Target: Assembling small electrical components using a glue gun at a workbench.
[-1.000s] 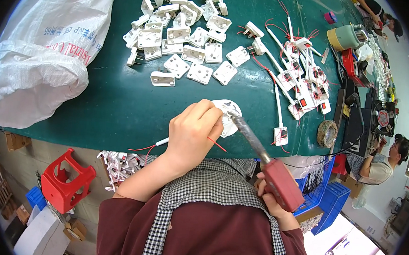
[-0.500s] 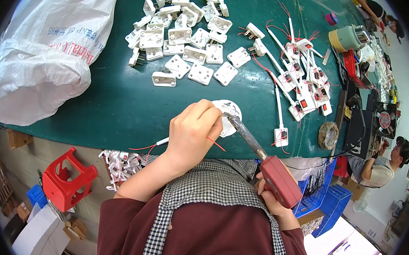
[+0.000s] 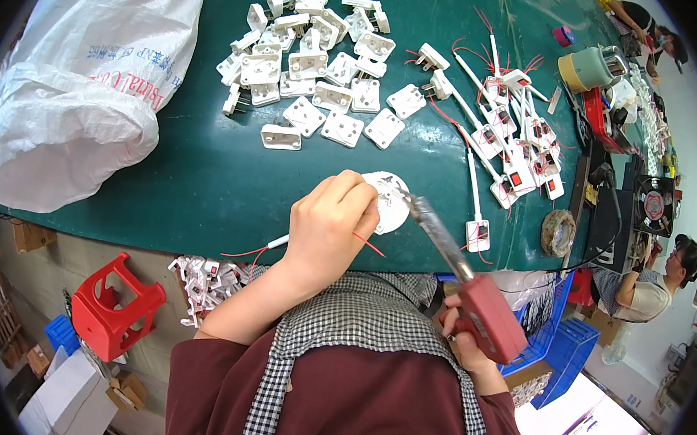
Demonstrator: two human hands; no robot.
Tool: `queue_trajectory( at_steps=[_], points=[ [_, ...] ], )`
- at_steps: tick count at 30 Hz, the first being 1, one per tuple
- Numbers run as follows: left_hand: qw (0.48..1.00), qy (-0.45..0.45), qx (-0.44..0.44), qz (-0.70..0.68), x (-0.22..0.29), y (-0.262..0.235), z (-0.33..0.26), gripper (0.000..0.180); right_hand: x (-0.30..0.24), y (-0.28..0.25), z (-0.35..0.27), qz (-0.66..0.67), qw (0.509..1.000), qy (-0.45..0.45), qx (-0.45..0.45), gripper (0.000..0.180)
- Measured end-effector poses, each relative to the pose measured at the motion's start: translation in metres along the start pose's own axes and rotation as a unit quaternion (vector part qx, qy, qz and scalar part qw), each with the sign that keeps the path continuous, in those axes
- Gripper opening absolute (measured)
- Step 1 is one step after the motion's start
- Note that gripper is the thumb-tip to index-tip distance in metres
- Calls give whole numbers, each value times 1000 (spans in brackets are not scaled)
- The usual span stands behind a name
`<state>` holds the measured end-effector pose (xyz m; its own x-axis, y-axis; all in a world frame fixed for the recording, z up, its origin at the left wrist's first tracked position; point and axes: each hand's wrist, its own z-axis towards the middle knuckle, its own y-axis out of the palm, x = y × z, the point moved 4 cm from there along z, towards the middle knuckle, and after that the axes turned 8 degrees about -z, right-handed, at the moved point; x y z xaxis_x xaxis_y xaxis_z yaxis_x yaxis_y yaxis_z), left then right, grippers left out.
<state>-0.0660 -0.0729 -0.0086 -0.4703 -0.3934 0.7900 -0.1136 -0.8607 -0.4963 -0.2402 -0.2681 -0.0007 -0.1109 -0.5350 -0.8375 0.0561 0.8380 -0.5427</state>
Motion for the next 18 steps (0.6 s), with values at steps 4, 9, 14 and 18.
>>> queue_trajectory(
  at_steps=[4, 9, 14, 18],
  points=[
    [1000, -3, -3, -2, 2, 3, 0, 11, 5, -7, -6, 328, 939, 68, 82, 72],
    [999, -39, -17, -18, -1, 0, 0, 10, 28, -50, -8, 330, 904, -23, 270, 57],
    [998, -49, -19, -25, 5, -3, 2, 8, 83, -99, -42, 511, 778, -45, 362, 42],
    [999, -40, -25, -17, 0, -5, -1, 9, 166, -95, -59, 600, 671, 34, 434, 33]
  ],
)
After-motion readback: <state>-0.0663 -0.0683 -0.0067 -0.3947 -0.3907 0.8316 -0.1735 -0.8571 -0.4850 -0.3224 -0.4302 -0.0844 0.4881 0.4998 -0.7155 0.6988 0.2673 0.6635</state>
